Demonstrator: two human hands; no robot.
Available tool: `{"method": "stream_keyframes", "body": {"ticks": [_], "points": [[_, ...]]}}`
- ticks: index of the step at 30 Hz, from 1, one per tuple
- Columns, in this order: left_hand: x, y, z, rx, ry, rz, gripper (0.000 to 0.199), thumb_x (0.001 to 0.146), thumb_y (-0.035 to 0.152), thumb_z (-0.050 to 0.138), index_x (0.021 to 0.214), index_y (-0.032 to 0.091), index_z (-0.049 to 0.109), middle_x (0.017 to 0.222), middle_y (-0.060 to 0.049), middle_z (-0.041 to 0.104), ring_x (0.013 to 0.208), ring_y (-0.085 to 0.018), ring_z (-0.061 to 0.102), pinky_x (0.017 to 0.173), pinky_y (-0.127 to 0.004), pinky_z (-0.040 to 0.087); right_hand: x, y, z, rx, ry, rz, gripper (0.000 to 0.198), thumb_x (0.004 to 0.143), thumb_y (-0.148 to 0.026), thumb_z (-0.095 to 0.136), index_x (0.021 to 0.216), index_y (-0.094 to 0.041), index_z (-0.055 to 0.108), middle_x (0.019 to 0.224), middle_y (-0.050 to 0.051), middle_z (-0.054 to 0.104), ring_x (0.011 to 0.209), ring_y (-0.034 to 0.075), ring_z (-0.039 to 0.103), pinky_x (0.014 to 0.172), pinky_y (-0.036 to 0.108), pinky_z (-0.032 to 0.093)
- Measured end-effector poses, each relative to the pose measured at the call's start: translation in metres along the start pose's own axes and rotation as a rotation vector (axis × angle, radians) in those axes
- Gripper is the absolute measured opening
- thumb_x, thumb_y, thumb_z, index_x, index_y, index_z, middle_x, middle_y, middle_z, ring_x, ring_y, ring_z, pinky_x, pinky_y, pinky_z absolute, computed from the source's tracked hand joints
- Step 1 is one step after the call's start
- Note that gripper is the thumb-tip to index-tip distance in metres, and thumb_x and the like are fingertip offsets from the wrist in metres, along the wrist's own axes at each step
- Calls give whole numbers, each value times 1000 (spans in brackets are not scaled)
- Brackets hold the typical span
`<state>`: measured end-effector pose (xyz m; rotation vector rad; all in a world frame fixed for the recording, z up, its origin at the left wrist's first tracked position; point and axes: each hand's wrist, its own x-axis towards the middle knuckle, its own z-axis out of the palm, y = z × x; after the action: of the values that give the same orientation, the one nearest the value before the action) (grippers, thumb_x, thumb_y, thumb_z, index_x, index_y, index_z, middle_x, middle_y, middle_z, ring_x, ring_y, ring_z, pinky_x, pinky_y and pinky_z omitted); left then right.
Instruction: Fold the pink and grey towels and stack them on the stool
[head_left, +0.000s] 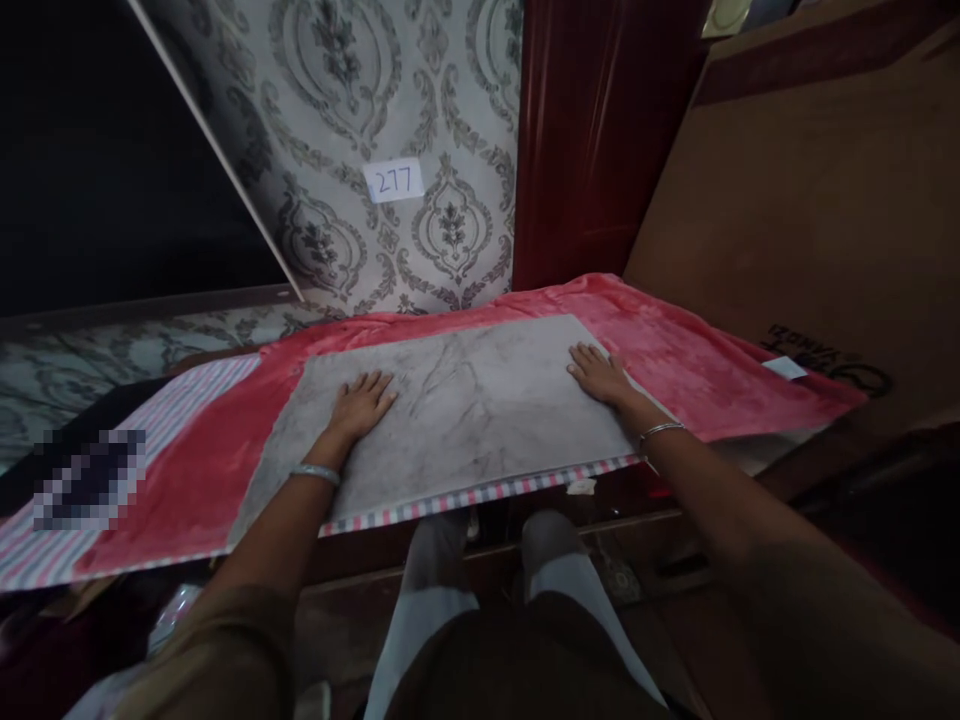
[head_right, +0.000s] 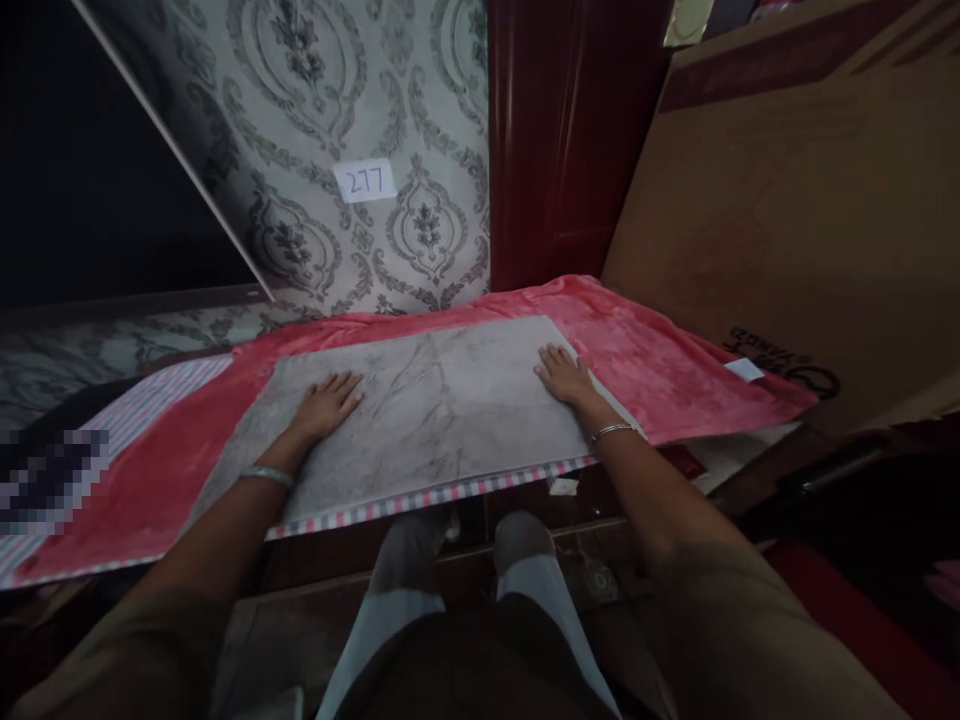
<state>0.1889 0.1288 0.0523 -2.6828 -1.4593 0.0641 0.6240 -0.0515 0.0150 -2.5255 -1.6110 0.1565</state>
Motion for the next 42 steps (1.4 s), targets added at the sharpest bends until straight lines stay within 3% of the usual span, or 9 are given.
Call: {"method": "stream_keyframes", "body": {"ticks": [4,7,12,17,27,31,36,39,42], "points": [[0,6,-11,-14,-65,-29,61,104,49,23,160,26,30,165,-10,32,152,-34,25,120,-60,19,-15,-10,-6,51,-11,54,69,103,-51,17,163,-17,15,169,13,11,156,31,11,122,60,16],[-7,34,-22,-31,-33,-51,62,103,49,29,157,20,36,163,-14,35,149,-38,30,118,-63,22,-31,-35,-7,24,16,-4,68,103,-54,19,163,-23,20,170,11,13,155,35,11,118,66,20],[-44,116,-15,-135,-2,291,67,99,58,40,159,29,31,167,-9,26,153,-39,18,120,-65,14,-61,-87,11,-57,45,-239,64,102,-55,24,161,-29,27,169,6,16,155,34,14,119,65,21],[-67,149,4,-189,4,311,68,97,63,43,158,34,34,169,-5,19,155,-42,7,118,-72,8,-74,-99,24,-100,54,-258,63,103,-54,25,161,-29,27,169,4,16,155,31,13,120,62,20],[-69,144,0,-284,-26,338,71,94,64,48,157,31,36,169,-8,18,155,-42,7,119,-72,5,-74,-89,28,-85,73,-266,62,102,-53,24,159,-30,32,168,4,24,154,32,21,119,63,25],[-77,121,-5,-337,-89,382,73,95,60,50,158,28,32,168,-10,21,156,-35,13,121,-66,11,-74,-87,33,-105,73,-260,64,100,-52,23,158,-27,35,167,6,26,152,33,23,117,62,28],[-109,64,-9,-288,87,-47,63,100,48,47,156,22,36,167,-14,25,155,-33,16,122,-66,8,-77,-88,33,-132,70,-279,69,100,-51,12,159,-22,33,167,7,25,153,32,21,117,60,29],[-128,24,-4,-256,53,-258,62,101,45,44,157,20,35,167,-15,25,155,-32,18,122,-65,12,-78,-87,34,-145,59,-265,73,97,-54,11,159,-22,34,167,7,24,153,33,21,117,59,30],[-137,-7,3,-217,-4,-341,62,102,46,40,158,19,33,167,-15,23,155,-31,17,122,-63,14,-78,-86,36,-128,68,-267,77,96,-57,8,159,-21,34,168,8,23,153,34,22,116,61,29]]}}
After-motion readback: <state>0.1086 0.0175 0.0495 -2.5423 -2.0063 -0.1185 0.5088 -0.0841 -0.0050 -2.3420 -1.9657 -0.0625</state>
